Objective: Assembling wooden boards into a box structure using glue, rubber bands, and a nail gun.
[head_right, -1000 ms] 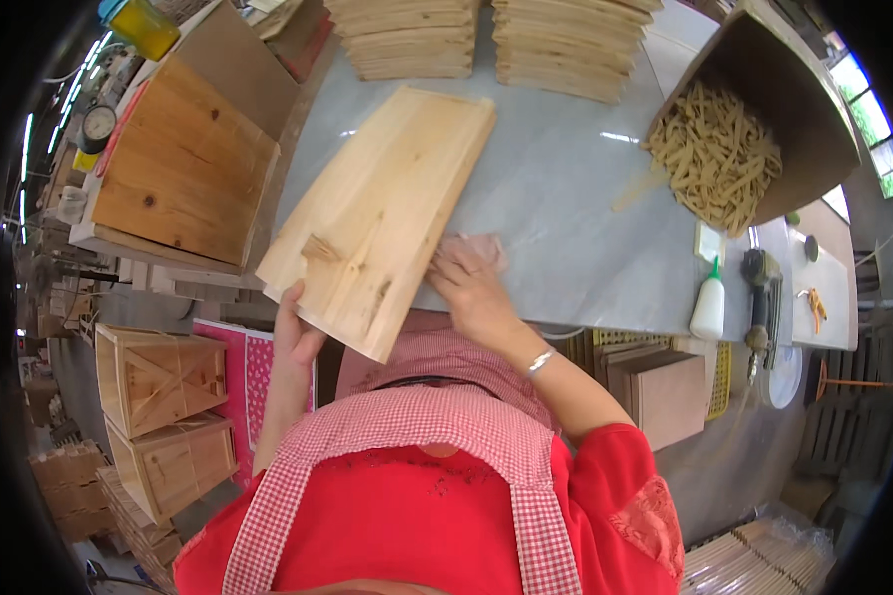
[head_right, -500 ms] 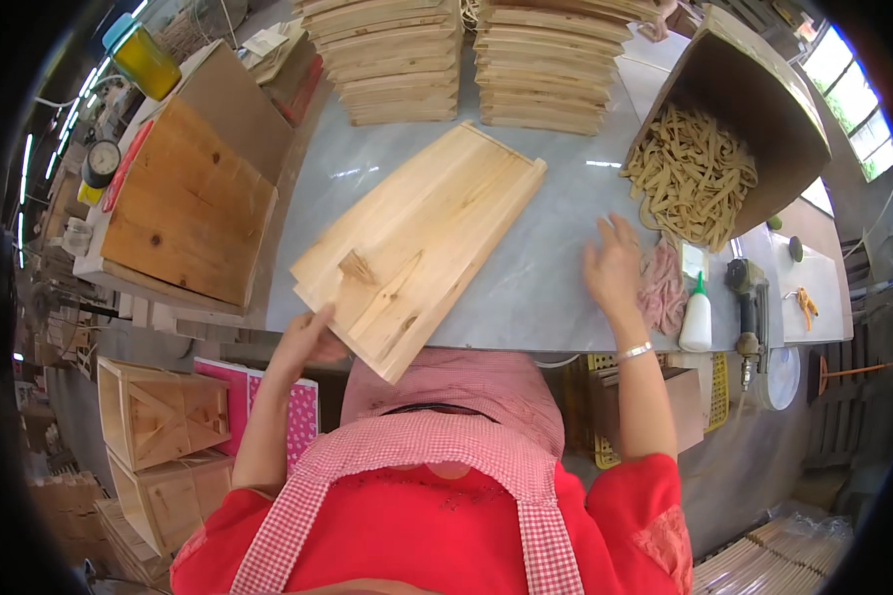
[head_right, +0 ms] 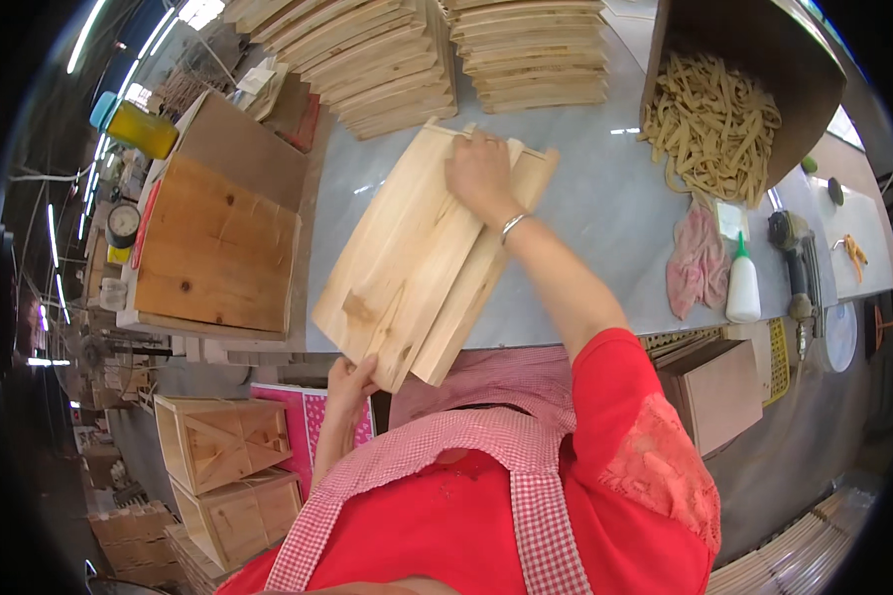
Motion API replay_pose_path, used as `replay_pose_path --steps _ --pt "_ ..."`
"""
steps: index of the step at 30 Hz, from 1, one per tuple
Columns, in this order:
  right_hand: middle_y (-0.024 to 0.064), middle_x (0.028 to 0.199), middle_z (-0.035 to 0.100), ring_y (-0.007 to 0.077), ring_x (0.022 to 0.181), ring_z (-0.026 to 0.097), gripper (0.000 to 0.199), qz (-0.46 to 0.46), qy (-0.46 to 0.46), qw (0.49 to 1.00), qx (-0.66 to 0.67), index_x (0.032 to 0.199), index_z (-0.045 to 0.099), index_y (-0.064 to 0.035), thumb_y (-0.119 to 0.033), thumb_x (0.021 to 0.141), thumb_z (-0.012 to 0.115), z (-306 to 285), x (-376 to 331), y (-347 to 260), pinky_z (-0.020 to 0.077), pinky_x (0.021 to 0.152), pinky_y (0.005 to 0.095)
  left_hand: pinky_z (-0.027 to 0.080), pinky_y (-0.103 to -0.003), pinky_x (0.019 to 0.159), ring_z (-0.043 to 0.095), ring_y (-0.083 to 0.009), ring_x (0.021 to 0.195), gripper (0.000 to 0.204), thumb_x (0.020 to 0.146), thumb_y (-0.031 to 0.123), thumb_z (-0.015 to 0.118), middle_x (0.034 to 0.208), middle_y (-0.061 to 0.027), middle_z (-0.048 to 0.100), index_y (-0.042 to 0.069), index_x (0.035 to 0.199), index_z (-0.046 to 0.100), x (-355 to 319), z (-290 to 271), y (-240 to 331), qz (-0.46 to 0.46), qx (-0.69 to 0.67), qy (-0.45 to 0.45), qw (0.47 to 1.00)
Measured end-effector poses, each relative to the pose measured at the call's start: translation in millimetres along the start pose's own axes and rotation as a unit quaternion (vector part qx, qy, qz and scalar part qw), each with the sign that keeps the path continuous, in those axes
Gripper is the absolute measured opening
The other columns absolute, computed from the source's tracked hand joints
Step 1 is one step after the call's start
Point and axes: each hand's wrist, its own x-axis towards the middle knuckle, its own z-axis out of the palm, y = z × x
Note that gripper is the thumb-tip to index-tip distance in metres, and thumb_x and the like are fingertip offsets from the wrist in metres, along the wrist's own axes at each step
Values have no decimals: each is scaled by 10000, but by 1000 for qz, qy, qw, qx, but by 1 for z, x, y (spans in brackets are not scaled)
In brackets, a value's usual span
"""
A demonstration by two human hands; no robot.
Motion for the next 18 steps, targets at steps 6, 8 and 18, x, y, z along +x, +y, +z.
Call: replay_pose_path --steps 6,8,18 --pt "206 1073 638 370 1059 597 277 33 56 998 15 1033 682 -9 -202 836 659 24 -21 22 445 957 456 582 -481 894 635 -304 1107 493 886 49 722 1248 -185 568 -28 1255 405 -14 19 -11 -34 -103 9 994" --pt "200 1068 645 366 1047 602 271 24 68 997 20 1031 681 -9 -196 836 657 23 -21 24 441 963 451 584 -474 889 638 -305 1099 535 879 45 729 1253 -178 569 -18 1281 382 -13 25 -10 -33 -124 24 991" --pt "200 1099 650 364 1072 603 299 35 27 999 2 1052 681 -19 -243 861 625 25 -26 32 462 927 470 583 -501 912 622 -336 1123 593 852 -7 736 1283 -209 539 -6 1306 355 -11 24 -7 -19 -145 -3 989"
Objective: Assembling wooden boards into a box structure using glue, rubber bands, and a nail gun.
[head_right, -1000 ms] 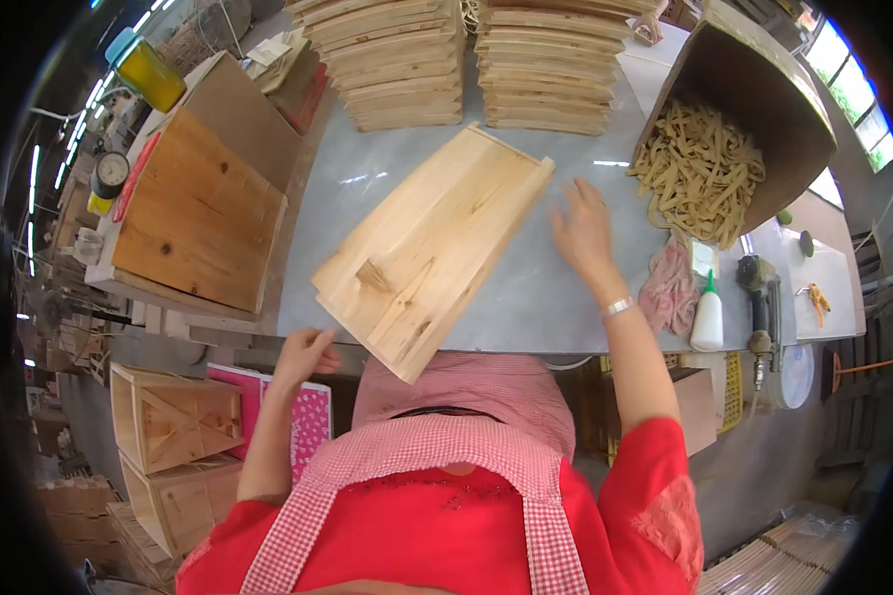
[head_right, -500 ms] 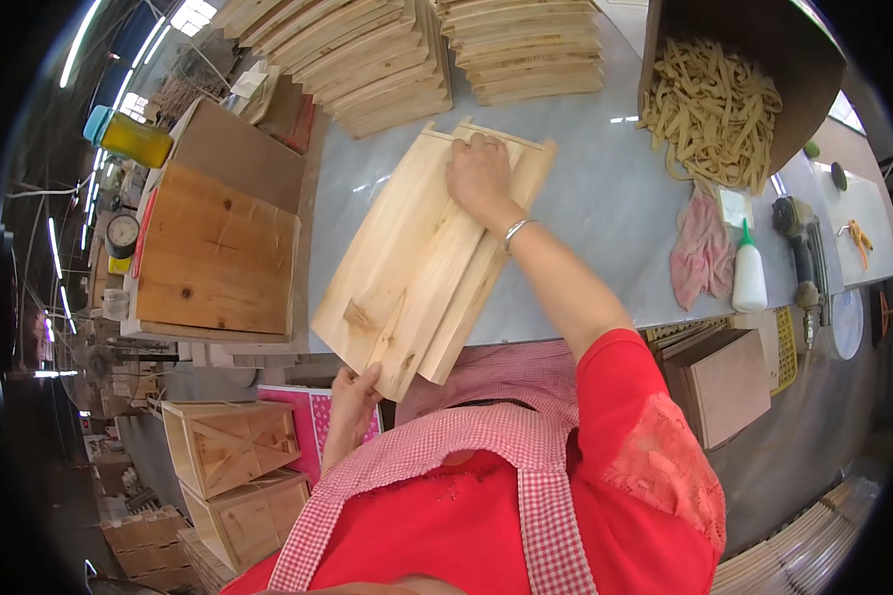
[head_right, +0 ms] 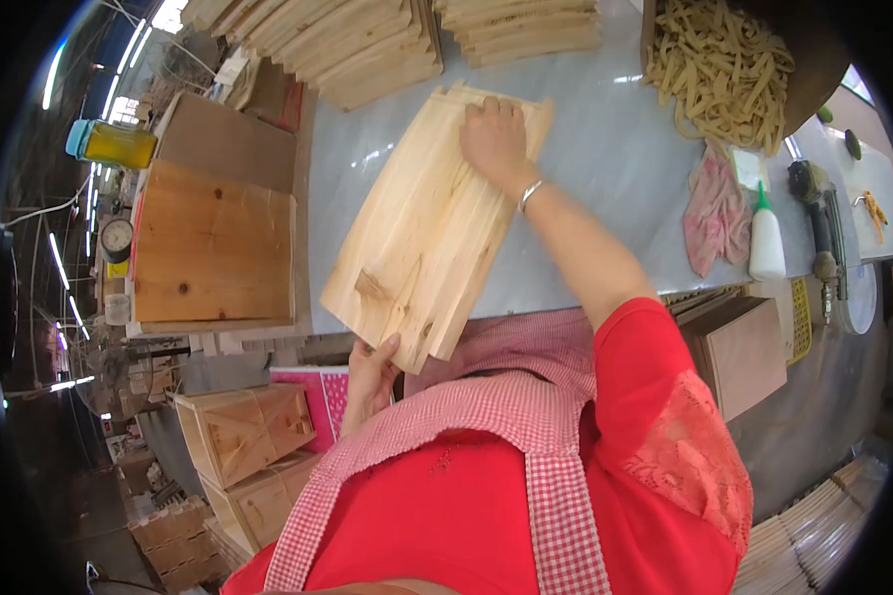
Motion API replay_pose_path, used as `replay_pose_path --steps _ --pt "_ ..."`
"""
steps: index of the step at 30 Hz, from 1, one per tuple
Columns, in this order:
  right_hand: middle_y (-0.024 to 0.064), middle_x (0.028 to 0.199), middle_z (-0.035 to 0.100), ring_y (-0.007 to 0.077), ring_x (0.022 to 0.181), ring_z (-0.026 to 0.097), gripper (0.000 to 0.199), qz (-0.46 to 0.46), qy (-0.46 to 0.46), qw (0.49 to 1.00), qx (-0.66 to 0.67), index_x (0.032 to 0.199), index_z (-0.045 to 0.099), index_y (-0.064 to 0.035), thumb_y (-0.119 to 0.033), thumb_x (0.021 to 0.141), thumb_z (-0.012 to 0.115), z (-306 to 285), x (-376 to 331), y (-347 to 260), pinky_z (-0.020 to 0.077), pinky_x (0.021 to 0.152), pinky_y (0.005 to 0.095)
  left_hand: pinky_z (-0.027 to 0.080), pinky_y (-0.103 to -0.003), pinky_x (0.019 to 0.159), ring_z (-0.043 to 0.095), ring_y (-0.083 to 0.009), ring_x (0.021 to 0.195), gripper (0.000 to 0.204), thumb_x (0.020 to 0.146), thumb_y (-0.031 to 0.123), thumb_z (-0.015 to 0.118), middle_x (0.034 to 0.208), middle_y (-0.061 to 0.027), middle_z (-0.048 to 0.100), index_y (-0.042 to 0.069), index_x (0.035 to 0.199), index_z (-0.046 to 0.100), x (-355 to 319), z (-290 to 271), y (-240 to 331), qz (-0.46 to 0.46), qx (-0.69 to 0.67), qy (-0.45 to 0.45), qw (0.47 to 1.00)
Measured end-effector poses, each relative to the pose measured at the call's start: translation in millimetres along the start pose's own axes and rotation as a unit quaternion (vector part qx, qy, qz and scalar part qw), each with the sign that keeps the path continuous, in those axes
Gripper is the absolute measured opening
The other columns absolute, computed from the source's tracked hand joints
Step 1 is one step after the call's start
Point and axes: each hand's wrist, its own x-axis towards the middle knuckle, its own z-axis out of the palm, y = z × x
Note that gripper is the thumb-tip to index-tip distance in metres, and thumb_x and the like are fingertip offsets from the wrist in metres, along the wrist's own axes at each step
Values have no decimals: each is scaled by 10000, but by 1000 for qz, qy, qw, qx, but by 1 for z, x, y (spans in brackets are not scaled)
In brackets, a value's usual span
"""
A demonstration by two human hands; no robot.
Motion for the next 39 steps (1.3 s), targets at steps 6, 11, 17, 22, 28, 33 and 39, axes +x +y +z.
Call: replay_pose_path --steps 6,11,17,22,28,33,39 --pt "201 1193 628 366 1130 589 349 12 -62 998 -18 1138 665 -44 -291 908 580 -3 -1 0 439 963 487 580 -479 908 623 -329 1117 554 860 10 739 1270 -208 547 -4 1274 370 0 -1 2 -22 24 13 999" --pt "195 1232 607 362 1175 561 348 20 -36 999 -8 1137 665 -42 -294 914 576 2 -5 10 406 1026 471 548 -458 967 601 -305 1177 560 908 27 688 1315 -194 547 3 1361 359 -5 7 8 -43 54 25 997" --pt "189 1057 654 363 1070 586 242 -52 44 998 5 979 684 -38 -223 865 577 -7 16 -10 432 930 483 579 -469 911 622 -335 1111 566 859 -10 729 1274 -210 549 -22 1303 376 -7 4 17 -23 6 15 1000" --pt "201 1168 624 346 1138 552 367 -24 64 997 -23 1154 655 -20 -246 866 640 3 -3 25 383 1036 485 558 -367 861 680 -233 990 650 879 315 766 1119 -112 694 3 1374 485 30 -24 1 -31 279 -40 959" --pt "212 1222 598 360 1178 535 380 -21 27 999 27 1164 642 -4 -223 854 663 -8 -13 -6 365 1056 469 520 -474 835 643 -368 1010 344 858 246 687 1099 -204 665 39 1126 633 52 0 213 456 639 97 612" --pt "208 1213 599 365 1167 542 369 -16 48 999 21 1147 647 -12 -219 844 676 -16 -14 5 378 1041 472 459 -449 942 598 -354 1109 419 901 261 656 1266 -155 603 22 1236 580 97 209 387 792 474 103 370" --pt "191 1204 604 363 1161 546 358 -38 47 997 47 1135 653 -26 -237 847 674 -11 -6 -5 388 1029 469 516 -421 922 643 -334 1099 665 797 590 674 1178 -185 667 30 1155 674 112 346 479 687 530 220 447"
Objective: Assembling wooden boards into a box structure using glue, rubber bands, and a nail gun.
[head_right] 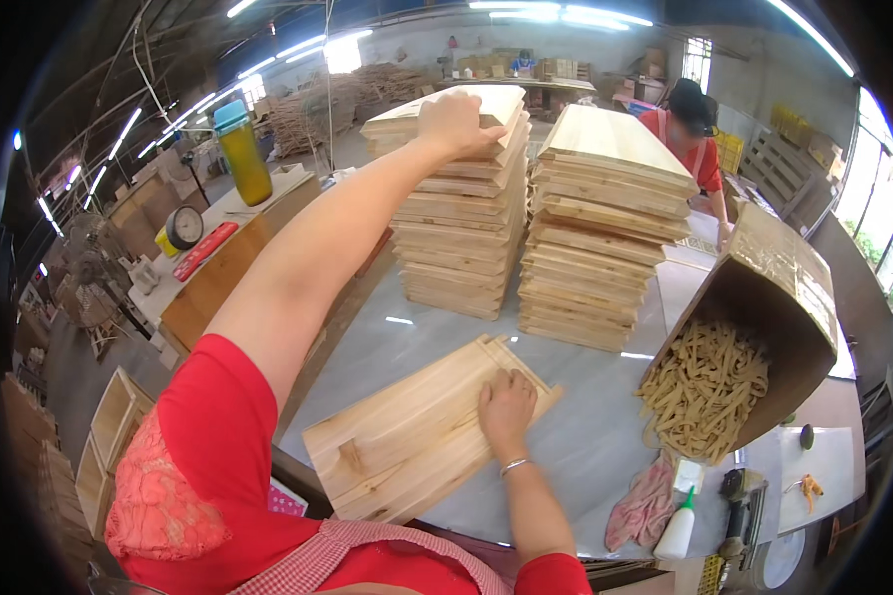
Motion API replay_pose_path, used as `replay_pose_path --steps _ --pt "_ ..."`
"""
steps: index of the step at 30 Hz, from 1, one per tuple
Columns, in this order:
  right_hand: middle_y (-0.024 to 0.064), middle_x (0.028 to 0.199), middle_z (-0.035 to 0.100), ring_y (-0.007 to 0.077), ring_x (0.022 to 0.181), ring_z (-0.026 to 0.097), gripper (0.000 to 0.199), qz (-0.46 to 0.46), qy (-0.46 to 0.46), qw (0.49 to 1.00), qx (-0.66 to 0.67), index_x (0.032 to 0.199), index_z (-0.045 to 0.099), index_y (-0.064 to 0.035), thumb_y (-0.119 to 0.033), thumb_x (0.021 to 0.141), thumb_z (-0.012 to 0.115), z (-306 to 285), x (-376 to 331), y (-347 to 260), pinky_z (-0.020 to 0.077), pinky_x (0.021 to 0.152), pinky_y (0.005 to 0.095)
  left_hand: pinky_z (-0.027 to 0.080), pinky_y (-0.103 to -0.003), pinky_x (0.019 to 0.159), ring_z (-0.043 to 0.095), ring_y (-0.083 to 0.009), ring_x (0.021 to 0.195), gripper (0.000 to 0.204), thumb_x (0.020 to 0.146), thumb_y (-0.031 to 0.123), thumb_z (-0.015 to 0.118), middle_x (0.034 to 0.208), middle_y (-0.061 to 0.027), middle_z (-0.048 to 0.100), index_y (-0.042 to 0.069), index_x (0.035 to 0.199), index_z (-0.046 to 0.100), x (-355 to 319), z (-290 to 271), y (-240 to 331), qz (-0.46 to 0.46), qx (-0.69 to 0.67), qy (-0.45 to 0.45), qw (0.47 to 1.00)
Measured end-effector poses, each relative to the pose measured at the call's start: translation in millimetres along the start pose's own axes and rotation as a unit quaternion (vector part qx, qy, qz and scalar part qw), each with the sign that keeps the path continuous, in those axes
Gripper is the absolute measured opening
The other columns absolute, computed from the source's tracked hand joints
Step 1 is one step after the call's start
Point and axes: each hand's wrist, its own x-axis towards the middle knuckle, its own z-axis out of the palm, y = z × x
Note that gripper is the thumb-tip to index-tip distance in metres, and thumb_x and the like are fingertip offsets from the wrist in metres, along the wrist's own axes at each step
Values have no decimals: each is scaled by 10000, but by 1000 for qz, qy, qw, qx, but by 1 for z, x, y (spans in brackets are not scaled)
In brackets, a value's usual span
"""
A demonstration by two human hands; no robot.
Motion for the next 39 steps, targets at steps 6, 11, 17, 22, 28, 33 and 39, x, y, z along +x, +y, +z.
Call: replay_pose_path --steps 6,11,17,22,28,33,39 --pt "178 1202 599 342 1144 548 360 18 9 1000 13 1107 652 -36 -240 815 702 -2 -2 4 387 1011 458 582 -419 729 725 -311 819 504 752 549 678 866 -143 740 62 852 763 21 -15 -2 20 35 -114 993" --pt "150 1182 596 331 1135 541 337 27 19 999 8 1087 653 -58 -244 810 707 2 -5 7 384 1000 453 578 -419 668 715 -310 740 452 732 501 661 768 -123 720 66 803 761 -23 -46 -45 47 19 -28 998" --pt "139 1190 590 325 1139 531 335 16 11 1000 2 1084 641 -66 -249 812 709 -4 -5 7 381 996 454 535 -371 755 650 -252 839 423 748 360 793 923 -96 651 26 982 680 -129 -75 -57 -32 -203 144 968" --pt "140 1201 585 329 1148 528 343 11 4 1000 -14 1110 628 -65 -248 829 698 0 -8 11 382 998 459 458 -517 1034 517 -315 1130 980 716 396 890 1257 -184 443 -7 1414 332 -151 -56 -94 -526 -756 50 386" --pt "148 1203 587 342 1153 532 339 -10 -35 999 -25 1140 625 -75 -251 854 675 2 1 -6 390 998 470 431 -551 1078 518 -297 1267 564 807 111 782 1337 -118 543 81 1289 492 -80 -27 -123 -488 -825 38 283" --pt "152 1184 596 344 1154 538 351 -5 -55 997 -44 1161 627 -81 -278 873 659 8 -3 0 409 982 477 459 -628 992 524 -356 1224 544 780 20 732 1303 -144 521 43 1259 473 -118 -74 -90 -476 -822 61 307" --pt "176 1171 610 374 1141 557 360 8 -65 995 -71 1182 628 -86 -324 913 609 4 -1 13 438 958 496 424 -424 1104 551 -279 1247 565 857 108 704 1321 -157 580 -33 1349 464 -317 -186 -72 -416 -847 52 328"
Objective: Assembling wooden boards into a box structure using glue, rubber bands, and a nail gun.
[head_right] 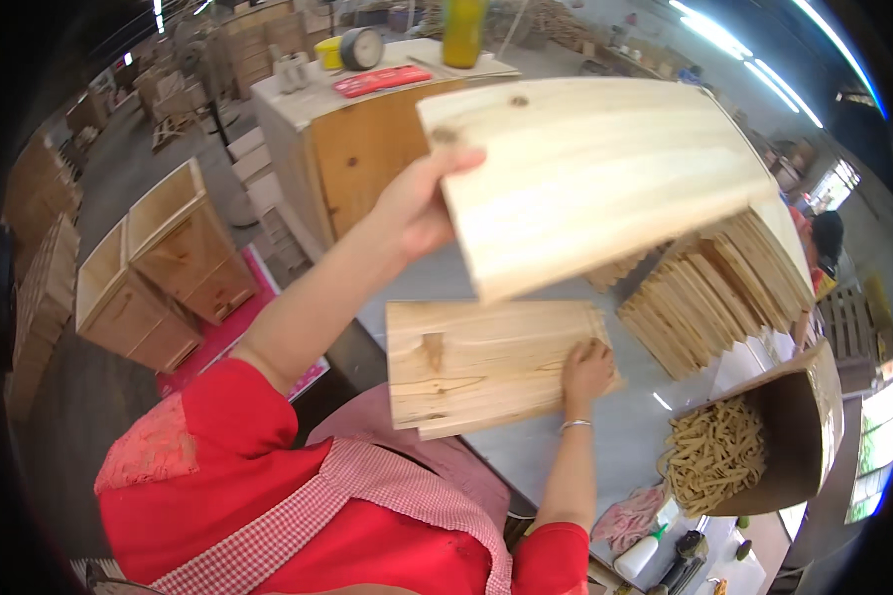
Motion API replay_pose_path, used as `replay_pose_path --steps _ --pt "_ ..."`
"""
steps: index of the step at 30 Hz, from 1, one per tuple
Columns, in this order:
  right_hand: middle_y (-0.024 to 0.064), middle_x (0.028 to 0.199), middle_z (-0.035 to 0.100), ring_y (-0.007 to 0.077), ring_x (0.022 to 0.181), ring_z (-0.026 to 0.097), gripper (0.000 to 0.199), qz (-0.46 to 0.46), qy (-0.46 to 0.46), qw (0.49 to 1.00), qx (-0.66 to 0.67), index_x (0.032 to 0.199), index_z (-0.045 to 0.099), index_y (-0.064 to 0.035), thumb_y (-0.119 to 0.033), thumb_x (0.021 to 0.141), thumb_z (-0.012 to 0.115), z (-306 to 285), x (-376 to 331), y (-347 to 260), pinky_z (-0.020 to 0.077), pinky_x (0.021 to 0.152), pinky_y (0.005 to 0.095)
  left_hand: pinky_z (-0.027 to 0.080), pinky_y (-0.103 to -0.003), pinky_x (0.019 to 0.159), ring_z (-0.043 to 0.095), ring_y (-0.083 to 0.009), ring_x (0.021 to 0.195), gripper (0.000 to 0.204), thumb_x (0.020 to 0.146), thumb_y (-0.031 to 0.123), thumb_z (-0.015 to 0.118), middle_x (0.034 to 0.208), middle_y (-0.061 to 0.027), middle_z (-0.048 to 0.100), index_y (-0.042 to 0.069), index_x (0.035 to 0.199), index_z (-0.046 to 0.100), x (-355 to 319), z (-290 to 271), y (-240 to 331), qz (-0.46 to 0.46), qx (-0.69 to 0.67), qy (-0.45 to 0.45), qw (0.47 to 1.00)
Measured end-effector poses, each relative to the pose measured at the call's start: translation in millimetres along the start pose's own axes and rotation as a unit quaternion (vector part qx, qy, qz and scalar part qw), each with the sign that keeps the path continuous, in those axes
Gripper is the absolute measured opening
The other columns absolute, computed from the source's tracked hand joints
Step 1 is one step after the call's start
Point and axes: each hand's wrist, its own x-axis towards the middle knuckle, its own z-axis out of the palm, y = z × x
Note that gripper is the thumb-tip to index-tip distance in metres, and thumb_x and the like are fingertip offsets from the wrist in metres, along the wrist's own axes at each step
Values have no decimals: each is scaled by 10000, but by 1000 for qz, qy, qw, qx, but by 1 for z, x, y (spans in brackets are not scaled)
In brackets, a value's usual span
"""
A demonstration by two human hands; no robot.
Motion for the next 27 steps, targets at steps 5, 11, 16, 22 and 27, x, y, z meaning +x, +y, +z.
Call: replay_pose_path --steps 5,11,16,22,27 --pt "235 1202 600 417 1152 548 425 -41 -35 995 80 1188 624 -10 -320 898 597 0 3 3 425 998 506 440 -406 1080 589 -267 1197 646 861 179 729 1323 -168 589 -48 1393 441 -134 -78 -10 -43 24 70 996" --pt "266 1243 589 438 1157 539 396 -17 125 980 153 1249 585 33 -137 899 511 -1 14 45 414 1037 466 430 -436 1091 552 -296 1251 683 851 163 725 1373 -177 549 -29 1426 409 -196 -167 -35 -119 52 140 982" --pt "240 1201 632 409 1139 572 375 105 123 982 93 1221 622 16 -149 898 523 -39 0 76 427 1028 461 423 -429 1101 550 -300 1255 680 851 164 733 1374 -167 552 -21 1423 416 -192 -215 -59 -149 66 158 974" --pt "241 1208 641 400 1139 598 416 -65 -9 995 74 1227 623 21 -223 898 553 -65 -4 -23 460 1009 460 528 -433 979 574 -277 1220 684 891 232 739 1330 -150 571 -18 1423 389 -201 -251 -69 -181 190 203 943" --pt "239 1236 633 401 1146 601 442 -84 -73 990 85 1245 614 21 -234 887 562 -37 10 -76 473 1003 466 535 -384 925 594 -225 1144 658 909 248 733 1283 -115 577 36 1429 389 -210 -233 -70 -139 303 277 901"
